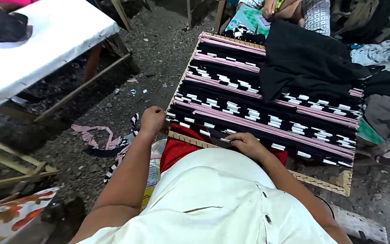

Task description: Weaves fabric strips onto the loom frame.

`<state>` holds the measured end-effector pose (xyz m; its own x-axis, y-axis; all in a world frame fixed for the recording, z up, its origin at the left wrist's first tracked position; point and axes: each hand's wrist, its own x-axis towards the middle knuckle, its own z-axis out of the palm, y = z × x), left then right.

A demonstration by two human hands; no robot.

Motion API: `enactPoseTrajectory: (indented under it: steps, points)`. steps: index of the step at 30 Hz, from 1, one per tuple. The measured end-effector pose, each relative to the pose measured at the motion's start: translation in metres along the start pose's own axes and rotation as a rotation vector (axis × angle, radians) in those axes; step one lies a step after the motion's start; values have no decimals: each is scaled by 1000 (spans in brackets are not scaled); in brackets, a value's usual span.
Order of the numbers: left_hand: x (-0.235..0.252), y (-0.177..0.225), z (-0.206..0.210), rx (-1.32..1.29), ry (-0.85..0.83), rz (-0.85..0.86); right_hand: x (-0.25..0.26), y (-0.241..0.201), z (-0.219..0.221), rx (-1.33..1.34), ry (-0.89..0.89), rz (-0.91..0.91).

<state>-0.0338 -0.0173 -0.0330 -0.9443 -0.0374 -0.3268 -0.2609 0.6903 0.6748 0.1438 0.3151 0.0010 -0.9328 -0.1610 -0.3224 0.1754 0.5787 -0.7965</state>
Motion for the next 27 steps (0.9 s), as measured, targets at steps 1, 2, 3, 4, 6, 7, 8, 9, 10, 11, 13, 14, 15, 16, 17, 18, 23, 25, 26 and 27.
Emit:
enactPoseTrajectory:
  steps: [1, 2, 3, 4, 6, 7, 8, 9, 10, 11, 13, 14, 15, 16, 17, 18, 23, 25, 26, 27]
  points:
    - [-1, 0, 0, -18, 0, 0, -8, 5, -3, -124, -34, -14]
    - [-2, 0, -1, -44, -7, -5, -16, 7, -7, -246, -89, 1]
    - [-2, -1, -1, -80, -15, -12, -23, 7, -11, -338, -138, 34]
    - [-4, 0, -2, -116, -29, -22, -29, 6, -14, -397, -167, 76]
    - [-5, 1, -1, -135, -49, -9, -34, 1, -20, -475, -188, 205]
    - [-6, 0, 1, -124, -49, 8, -34, -1, -23, -479, -181, 267]
    - [-8, -1, 3, -112, -43, 27, -32, -1, -24, -457, -157, 308]
    - [-10, -1, 6, -104, -24, 47, -29, 2, -23, -420, -120, 324]
    - [-12, -2, 10, -97, -4, 68, -26, 5, -22, -393, -81, 325]
    - [-13, -2, 14, -85, 18, 84, -24, 6, -20, -385, -46, 336]
    - [-16, -2, 21, -62, 62, 123, -21, 4, -16, -387, 13, 362]
    - [-17, -3, 25, -57, 91, 160, -22, 4, -15, -371, 50, 354]
    - [-17, -5, 28, -52, 116, 212, -25, 4, -15, -329, 82, 335]
    - [-16, -8, 30, -49, 122, 267, -28, 5, -16, -253, 110, 322]
    - [-14, -12, 31, -55, 116, 328, -32, 7, -18, -140, 145, 312]
    - [-14, -15, 31, -71, 102, 387, -37, 11, -20, 7, 180, 315]
    - [-12, -26, 34, -298, 16, 458, -49, 15, -29, 656, 255, 240]
    - [-14, -21, 29, -263, -43, 399, -49, 15, -25, 747, 268, 182]
    - [-16, -18, 26, -220, -56, 391, -49, 14, -23, 795, 273, 157]
    - [-16, -14, 24, -186, -61, 357, -49, 12, -22, 858, 275, 138]
